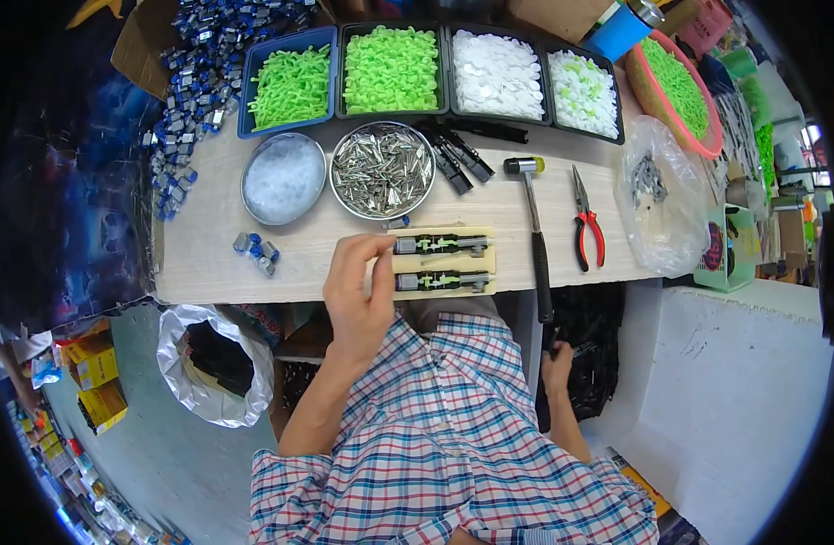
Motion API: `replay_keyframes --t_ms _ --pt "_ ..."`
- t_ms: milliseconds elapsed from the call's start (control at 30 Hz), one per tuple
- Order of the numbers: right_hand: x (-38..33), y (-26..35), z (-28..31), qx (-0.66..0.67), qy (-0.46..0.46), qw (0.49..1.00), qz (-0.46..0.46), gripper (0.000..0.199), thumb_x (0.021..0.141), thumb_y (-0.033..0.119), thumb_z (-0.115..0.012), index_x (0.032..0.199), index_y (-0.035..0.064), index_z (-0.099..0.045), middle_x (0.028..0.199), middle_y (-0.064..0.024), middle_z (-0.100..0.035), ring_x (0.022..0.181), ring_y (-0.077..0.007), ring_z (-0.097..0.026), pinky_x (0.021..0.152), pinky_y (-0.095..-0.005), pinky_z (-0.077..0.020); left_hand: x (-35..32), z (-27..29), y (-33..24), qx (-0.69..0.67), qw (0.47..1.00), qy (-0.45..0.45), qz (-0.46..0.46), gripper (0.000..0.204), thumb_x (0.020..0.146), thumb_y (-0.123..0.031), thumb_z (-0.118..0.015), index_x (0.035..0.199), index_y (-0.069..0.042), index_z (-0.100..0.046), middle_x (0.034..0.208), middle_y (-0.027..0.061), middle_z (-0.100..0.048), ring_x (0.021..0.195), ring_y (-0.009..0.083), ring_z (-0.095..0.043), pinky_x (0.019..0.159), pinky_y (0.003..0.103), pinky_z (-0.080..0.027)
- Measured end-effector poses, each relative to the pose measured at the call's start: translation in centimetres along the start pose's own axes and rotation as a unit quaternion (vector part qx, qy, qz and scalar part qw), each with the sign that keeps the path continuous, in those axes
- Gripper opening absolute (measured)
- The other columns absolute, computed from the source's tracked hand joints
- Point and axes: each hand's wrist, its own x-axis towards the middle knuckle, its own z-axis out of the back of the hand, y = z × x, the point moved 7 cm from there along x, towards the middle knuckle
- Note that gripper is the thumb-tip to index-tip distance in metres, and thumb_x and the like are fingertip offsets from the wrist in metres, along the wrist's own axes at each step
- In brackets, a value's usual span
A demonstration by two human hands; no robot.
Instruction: Assembling small plastic parts and stickers onto a small rectangular base.
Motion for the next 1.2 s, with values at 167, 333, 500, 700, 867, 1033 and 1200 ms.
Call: replay_keyframes --t_ms 167,333,500,700,867,1033,1200 --pt "1.0 0.9 3.7 0.342 0.002 0.899 -0.274 0.022 0.095 0.0 -0.062 0.114 0.0035 -0.053 0.088 -0.0061 -0.057 0.065 -0.0122 -0.056 0.058 -0.0258 -0.0488 -2.7 -0.5 1.9 -0.162 0.977 0.077 0.115 0.015 0.096 0.009 -0.056 0.108 0.005 -0.064 0.106 0.0072 -0.063 0.092 0.0137 -0.061 0.081 0.025 -0.048" --pt "4.2 5.4 11.4 0.527 -0.207 0.79 -0.236 0.026 0.097 -0.003 -0.056 0.122 0.0018 -0.049 0.098 -0.0099 -0.065 0.076 -0.011 -0.058 0.059 -0.0263 -0.0481 -3.4 -2.9 -0.9 -0.217 0.933 0.26 0.121 0.017 0.093 0.001 -0.065 0.11 0.004 -0.065 0.112 0.0065 -0.063 0.089 0.0123 -0.062 0.08 0.025 -0.049" --pt "4.0 26.5 16.6 0.529 0.02 0.844 0.079 0.022 0.094 -0.005 -0.058 0.114 0.0034 -0.052 0.109 -0.0108 -0.065 0.076 -0.0131 -0.059 0.069 -0.0242 -0.0495 -4.6 -5.8 -3.1 -0.33 0.889 0.289 0.133 0.057 0.09 -0.008 -0.074 0.142 -0.001 -0.05 0.138 0.0084 -0.056 0.123 0.0178 -0.056 0.107 0.033 -0.043" --pt "1.1 38.9 13.0 0.341 0.179 0.835 0.392 0.039 0.085 -0.009 -0.064 0.122 -0.0021 -0.054 0.124 -0.0159 -0.056 0.11 -0.0192 -0.062 0.085 -0.0283 -0.0534 -5.7 -6.5 -2.8 -0.406 0.842 0.263 0.241 0.042 0.097 -0.01 -0.067 0.136 0.0 -0.054 0.139 0.0146 -0.057 0.126 0.0189 -0.057 0.109 0.035 -0.045" --pt "1.5 38.8 9.8 0.52 0.33 0.78 0.113 0.037 0.097 -0.007 -0.058 0.131 -0.0031 -0.046 0.123 -0.0097 -0.057 0.101 -0.0156 -0.066 0.096 -0.0307 -0.0523 -4.4 -2.4 -0.1 -0.442 0.851 0.045 0.281 0.023 0.107 -0.01 -0.047 0.121 0.003 -0.06 0.133 0.0189 -0.061 0.116 0.0227 -0.064 0.1 0.035 -0.052" --pt "2.0 39.8 10.3 0.569 0.281 0.764 0.115 0.031 0.1 0.006 -0.061 0.128 0.0007 -0.048 0.106 -0.0086 -0.061 0.1 -0.0172 -0.064 0.093 -0.0327 -0.0531 -5.6 -0.9 1.9 -0.348 0.88 0.079 0.315 0.027 0.108 -0.016 -0.05 0.124 0.003 -0.061 0.112 0.0101 -0.068 0.104 0.0163 -0.066 0.09 0.029 -0.054" --pt "2.5 40.0 10.7 0.736 0.231 0.63 0.092 0.029 0.1 0.012 -0.065 0.119 0.0043 -0.044 0.112 -0.0121 -0.061 0.113 -0.0265 -0.061 0.102 -0.0399 -0.0479 -6.2 -2.4 -0.5 -0.3 0.905 0.161 0.255 0.03 0.097 -0.012 -0.066 0.124 0.002 -0.063 0.099 0.0086 -0.07 0.086 0.0087 -0.063 0.074 0.023 -0.049"
